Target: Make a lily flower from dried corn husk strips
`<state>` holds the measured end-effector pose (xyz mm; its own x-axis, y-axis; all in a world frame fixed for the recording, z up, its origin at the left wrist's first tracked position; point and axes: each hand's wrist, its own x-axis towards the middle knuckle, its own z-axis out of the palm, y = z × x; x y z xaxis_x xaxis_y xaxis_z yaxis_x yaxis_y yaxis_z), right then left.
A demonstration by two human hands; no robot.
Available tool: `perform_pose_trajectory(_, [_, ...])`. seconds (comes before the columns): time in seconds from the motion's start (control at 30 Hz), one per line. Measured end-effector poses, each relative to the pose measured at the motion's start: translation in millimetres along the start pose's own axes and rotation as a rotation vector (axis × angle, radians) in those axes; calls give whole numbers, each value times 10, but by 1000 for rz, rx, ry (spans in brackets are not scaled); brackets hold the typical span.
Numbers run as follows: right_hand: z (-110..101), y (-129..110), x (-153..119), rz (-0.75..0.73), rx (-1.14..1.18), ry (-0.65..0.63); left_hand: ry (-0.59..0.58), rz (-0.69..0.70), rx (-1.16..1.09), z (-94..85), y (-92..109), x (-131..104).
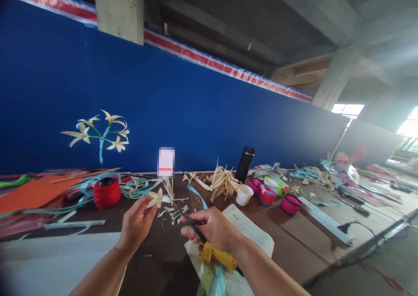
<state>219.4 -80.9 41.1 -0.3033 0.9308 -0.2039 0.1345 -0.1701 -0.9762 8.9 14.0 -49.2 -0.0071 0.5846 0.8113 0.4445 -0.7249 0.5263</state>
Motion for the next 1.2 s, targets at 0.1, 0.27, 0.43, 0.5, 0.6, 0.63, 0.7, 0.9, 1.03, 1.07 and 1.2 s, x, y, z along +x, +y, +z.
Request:
perform_pose_trajectory(0.1, [4, -10, 6, 3, -32, 26, 1, 4, 14, 1, -3, 4])
perform_pose_trajectory(0.27, [-6, -22, 1, 38, 6, 5, 25, 26, 4, 8, -12, 7])
perform_pose_trajectory(0.43, [-22, -25, 0, 17, -4, -4, 15, 31, -3, 5, -7, 2])
perform_pose_trajectory(0.5, [-27, -19, 5, 31, 8, -3, 18, 30, -8, 3, -10, 0])
perform_pose_trajectory(0.6, [-32, -9, 8, 43, 18, -9, 16, 33, -25, 6, -28, -6])
perform_pose_trajectory(0.63, [-32, -6, 8, 39, 9, -9, 11, 35, -30, 8, -36, -9])
perform_pose_trajectory(0.7, [-33, 0, 6, 31, -8, -4, 2, 35, -37, 12, -52, -15])
perform_pose_trajectory(0.9, [-33, 13, 1, 17, -8, -12, -4, 35, -19, 21, -63, -22])
perform_pose_trajectory(1.03, [-34, 6, 0, 6, -16, -22, 4, 37, -26, 23, -58, -14])
perform_pose_trajectory(1.07, [-35, 4, -1, 3, -34, -18, -1, 31, -28, 22, -57, -12])
perform_pose_trajectory(1.2, [-34, -1, -6, -23, -82, -18, -26, 19, -16, 15, -51, -12])
